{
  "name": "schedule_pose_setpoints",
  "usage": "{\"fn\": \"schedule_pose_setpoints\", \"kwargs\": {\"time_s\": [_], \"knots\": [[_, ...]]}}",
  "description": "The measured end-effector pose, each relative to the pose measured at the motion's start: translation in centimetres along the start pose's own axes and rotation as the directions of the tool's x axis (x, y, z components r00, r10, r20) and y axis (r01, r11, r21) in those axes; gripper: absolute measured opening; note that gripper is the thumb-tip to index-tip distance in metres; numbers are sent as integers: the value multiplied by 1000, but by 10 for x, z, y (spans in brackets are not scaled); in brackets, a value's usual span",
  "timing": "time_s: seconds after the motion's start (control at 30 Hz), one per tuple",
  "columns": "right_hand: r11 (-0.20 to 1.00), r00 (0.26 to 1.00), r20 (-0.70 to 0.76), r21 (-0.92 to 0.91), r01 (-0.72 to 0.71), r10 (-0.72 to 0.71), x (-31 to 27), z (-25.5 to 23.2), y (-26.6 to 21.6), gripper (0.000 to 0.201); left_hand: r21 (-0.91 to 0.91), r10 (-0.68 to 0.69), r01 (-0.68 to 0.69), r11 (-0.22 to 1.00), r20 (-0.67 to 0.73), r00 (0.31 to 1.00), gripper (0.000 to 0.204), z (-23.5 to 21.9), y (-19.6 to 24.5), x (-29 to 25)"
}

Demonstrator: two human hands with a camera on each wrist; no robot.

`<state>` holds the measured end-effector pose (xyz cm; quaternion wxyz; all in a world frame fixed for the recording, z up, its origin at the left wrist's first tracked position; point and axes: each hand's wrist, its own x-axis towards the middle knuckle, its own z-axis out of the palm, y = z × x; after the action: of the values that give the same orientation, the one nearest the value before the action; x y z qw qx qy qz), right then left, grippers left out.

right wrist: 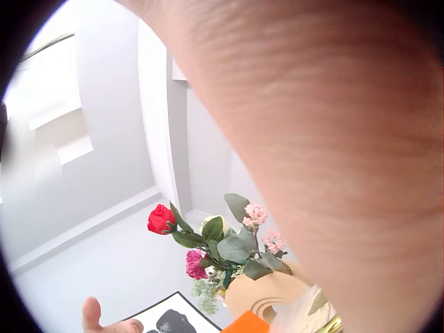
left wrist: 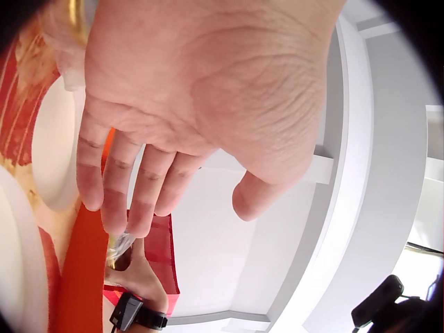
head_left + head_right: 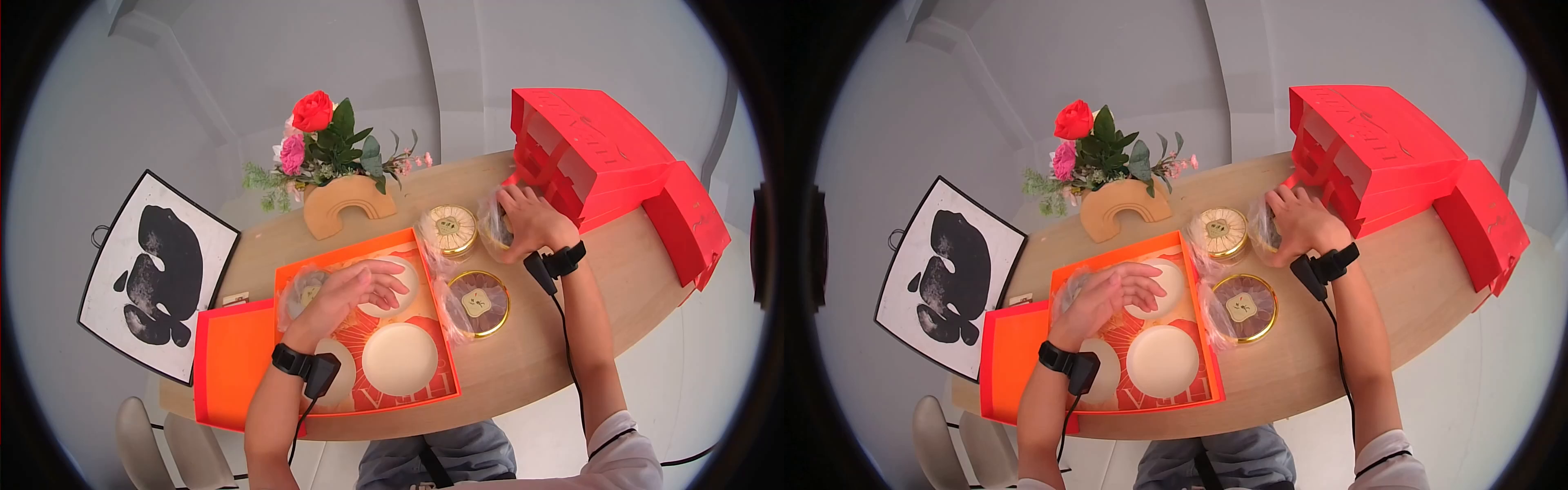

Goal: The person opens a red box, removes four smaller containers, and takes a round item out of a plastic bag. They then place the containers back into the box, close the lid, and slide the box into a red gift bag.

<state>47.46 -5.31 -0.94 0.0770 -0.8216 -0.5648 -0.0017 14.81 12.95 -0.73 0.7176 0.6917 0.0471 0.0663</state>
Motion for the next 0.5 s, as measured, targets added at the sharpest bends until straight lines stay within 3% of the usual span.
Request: {"fn": "schedule_pose_setpoints", "kwargs": {"time_s": [0.17, 0.5], "knots": [[998, 983, 174, -24, -57, 60, 3, 2, -1, 92, 19, -23, 23, 1000, 7, 1000, 63, 2, 2, 0], [1000, 981, 195, 18, 6, -10, 15, 19, 12, 97, 27, -47, 46, 999, 25, 999, 64, -1, -2, 0]]}}
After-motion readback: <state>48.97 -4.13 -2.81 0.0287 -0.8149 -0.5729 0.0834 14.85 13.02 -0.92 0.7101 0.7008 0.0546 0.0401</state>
